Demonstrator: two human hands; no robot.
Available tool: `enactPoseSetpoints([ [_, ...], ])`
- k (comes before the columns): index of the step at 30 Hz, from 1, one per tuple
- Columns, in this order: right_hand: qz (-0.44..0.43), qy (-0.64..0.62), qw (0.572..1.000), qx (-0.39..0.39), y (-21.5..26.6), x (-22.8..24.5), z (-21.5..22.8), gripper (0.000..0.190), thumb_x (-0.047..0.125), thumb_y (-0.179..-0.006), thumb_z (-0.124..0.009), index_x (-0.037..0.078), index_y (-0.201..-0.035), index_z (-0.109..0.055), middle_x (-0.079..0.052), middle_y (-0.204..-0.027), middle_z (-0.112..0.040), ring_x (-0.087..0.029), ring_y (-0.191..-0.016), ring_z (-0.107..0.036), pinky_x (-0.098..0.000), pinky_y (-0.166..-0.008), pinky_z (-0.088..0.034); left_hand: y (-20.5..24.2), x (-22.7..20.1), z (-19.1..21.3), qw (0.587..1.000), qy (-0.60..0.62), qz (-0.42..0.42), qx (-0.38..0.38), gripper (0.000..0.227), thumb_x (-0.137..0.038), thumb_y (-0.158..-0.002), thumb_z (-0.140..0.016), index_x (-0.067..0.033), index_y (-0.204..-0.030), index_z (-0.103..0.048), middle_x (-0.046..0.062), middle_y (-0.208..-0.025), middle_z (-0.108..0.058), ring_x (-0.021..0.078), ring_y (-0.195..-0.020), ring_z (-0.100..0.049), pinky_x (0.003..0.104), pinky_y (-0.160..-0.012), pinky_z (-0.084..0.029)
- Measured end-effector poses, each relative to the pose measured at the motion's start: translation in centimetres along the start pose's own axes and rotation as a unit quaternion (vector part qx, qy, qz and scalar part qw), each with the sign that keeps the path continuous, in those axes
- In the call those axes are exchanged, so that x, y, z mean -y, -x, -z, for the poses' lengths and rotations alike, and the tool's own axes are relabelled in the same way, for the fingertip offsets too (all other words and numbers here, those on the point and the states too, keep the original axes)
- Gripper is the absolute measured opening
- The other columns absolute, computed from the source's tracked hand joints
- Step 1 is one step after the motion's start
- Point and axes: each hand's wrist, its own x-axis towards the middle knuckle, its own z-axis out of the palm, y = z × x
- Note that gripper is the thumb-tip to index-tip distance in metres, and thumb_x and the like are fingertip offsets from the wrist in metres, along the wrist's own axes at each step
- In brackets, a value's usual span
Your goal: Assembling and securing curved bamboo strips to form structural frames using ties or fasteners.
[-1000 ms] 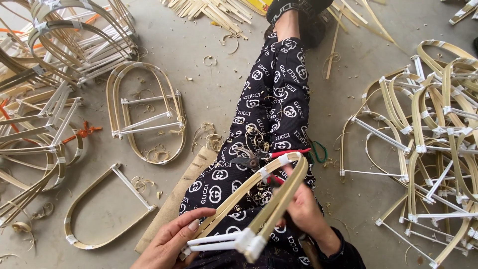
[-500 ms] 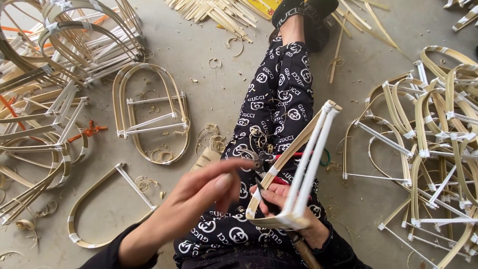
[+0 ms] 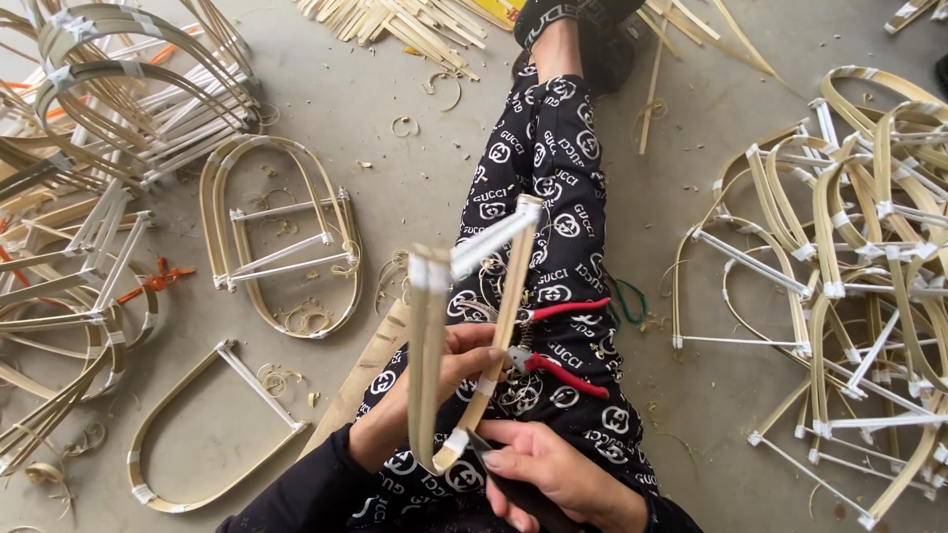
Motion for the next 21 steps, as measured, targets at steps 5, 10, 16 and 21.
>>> enactPoseSetpoints([
  [5,0.003,0.004,0.999,-0.052,1.2,1.2,0.6,0.065,0.018,-0.102,-0.055,0.004,-0.161,-0.031,-0.010,-0.070,-0.068,-0.014,-0.047,-0.061,-0.0243,-0.047,-0.051,-0.4,1.1,1.6,0.992,-0.011,0.064,-0.107,0.032,-0.006,-0.092,-0.071,0.0070,-0.121,-0.070,0.015,-0.088,-0.075,0.0184,-0.073,-0.074,0.034,-0.067,-0.062],
  [10,0.084,-0.026,0.991,-0.100,1.3,2.3,1.9,0.066,0.020,-0.102,-0.057,-0.001,-0.159,-0.033,-0.009,-0.068,-0.067,-0.012,-0.043,-0.056,-0.0233,-0.042,-0.047,-0.9,1.8,1.3,0.997,0.023,-0.001,-0.076,0.036,-0.001,-0.090,-0.069,0.0079,-0.125,-0.071,0.014,-0.102,-0.080,0.0134,-0.083,-0.074,0.028,-0.077,-0.061],
  [16,0.125,0.050,0.979,-0.156,1.1,3.2,1.9,0.061,0.021,-0.101,-0.054,0.003,-0.156,-0.036,-0.009,-0.070,-0.068,-0.012,-0.048,-0.061,-0.0239,-0.045,-0.050,-1.2,1.3,1.8,0.996,0.034,0.031,-0.077,0.034,-0.001,-0.090,-0.065,0.0036,-0.124,-0.071,0.013,-0.100,-0.081,0.0142,-0.080,-0.076,0.030,-0.074,-0.062],
  [21,0.122,0.066,0.978,-0.158,-0.4,0.1,3.7,0.057,0.020,-0.102,-0.053,0.004,-0.154,-0.038,-0.008,-0.074,-0.069,-0.013,-0.053,-0.064,-0.0248,-0.049,-0.053,-1.2,1.0,4.4,0.976,-0.025,-0.019,-0.217,0.035,0.001,-0.090,-0.065,0.0027,-0.124,-0.071,0.012,-0.098,-0.081,0.0158,-0.078,-0.076,0.031,-0.070,-0.064],
])
